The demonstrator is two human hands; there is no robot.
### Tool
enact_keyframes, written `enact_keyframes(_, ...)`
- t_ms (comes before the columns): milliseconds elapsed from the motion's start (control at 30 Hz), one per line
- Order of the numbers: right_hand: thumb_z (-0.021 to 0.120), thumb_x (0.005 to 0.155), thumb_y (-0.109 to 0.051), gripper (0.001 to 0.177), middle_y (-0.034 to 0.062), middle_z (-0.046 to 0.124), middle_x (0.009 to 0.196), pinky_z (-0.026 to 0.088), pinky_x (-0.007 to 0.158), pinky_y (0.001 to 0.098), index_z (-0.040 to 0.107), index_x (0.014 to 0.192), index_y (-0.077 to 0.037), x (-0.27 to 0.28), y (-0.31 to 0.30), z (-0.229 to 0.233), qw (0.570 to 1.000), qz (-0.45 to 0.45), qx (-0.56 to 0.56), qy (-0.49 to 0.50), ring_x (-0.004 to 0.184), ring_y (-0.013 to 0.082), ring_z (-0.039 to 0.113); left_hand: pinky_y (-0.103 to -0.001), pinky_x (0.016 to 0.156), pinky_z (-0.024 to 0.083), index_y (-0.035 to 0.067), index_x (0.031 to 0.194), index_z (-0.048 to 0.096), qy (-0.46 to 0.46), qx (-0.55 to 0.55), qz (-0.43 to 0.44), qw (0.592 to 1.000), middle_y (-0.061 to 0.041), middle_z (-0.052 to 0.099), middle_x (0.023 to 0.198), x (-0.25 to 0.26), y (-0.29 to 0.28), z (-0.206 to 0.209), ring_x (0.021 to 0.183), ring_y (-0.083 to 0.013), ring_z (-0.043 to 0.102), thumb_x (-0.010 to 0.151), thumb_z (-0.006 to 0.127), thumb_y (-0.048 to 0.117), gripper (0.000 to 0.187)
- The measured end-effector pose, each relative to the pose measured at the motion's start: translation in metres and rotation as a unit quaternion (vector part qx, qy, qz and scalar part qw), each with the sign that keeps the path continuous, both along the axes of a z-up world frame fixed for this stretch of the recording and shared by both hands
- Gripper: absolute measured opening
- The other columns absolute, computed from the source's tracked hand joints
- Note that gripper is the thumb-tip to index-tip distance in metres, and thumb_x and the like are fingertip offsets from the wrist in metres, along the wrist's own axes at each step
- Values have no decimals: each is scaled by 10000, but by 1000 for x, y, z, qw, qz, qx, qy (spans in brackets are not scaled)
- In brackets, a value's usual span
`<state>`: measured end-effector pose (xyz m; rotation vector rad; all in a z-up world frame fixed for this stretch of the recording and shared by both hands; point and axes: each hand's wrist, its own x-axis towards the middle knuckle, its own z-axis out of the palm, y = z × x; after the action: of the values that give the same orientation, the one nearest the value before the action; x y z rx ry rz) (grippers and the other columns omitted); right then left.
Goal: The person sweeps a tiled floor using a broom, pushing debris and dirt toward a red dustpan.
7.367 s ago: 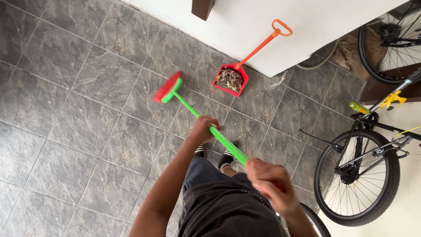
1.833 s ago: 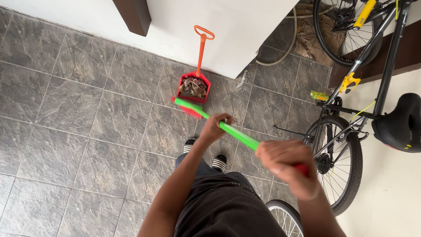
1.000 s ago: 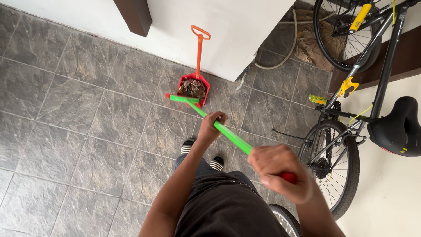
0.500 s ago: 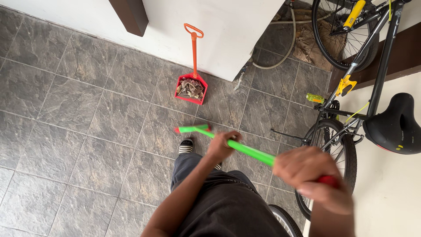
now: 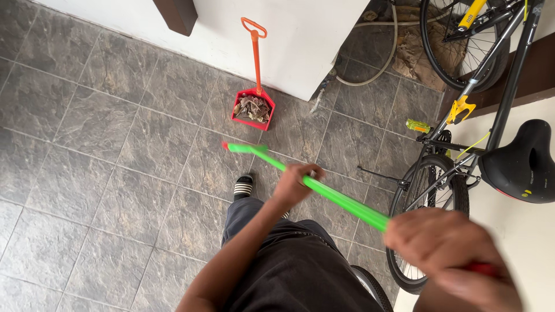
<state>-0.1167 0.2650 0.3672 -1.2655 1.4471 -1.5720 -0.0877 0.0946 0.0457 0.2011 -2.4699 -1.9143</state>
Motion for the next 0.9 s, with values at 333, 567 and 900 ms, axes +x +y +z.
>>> enact_keyframes(333, 580, 741, -156, 210, 37, 460, 495, 471, 552, 411, 465, 582, -80, -2, 17, -57, 997, -33, -14, -63, 467, 182, 423, -352, 680, 585, 143, 992, 757, 39, -1, -67, 997, -34, 768, 870, 32, 36, -50, 749, -191, 745, 839, 707, 86, 170)
enact_keyframes(567, 581, 722, -86, 199, 28, 432, 559, 462, 632, 417, 405, 646, -142, 36, -36, -90, 993, 48, 19, 109, 559, 208, 444, -412, 711, 550, 89, 966, 747, 27, -44, 102, 993, -101, 721, 874, 23, -23, -90, 818, -322, 707, 882, 746, 153, 106)
enact_keyframes(900, 546, 1002, -427, 470, -13, 523, 600, 431, 639, 424, 524, 625, -148, 27, -21, -50, 993, 69, -92, -15, 556, 173, 527, -438, 872, 522, 155, 990, 758, 220, -64, 25, 973, -55, 776, 948, 74, -57, -17, 927, -287, 721, 824, 769, 117, 171)
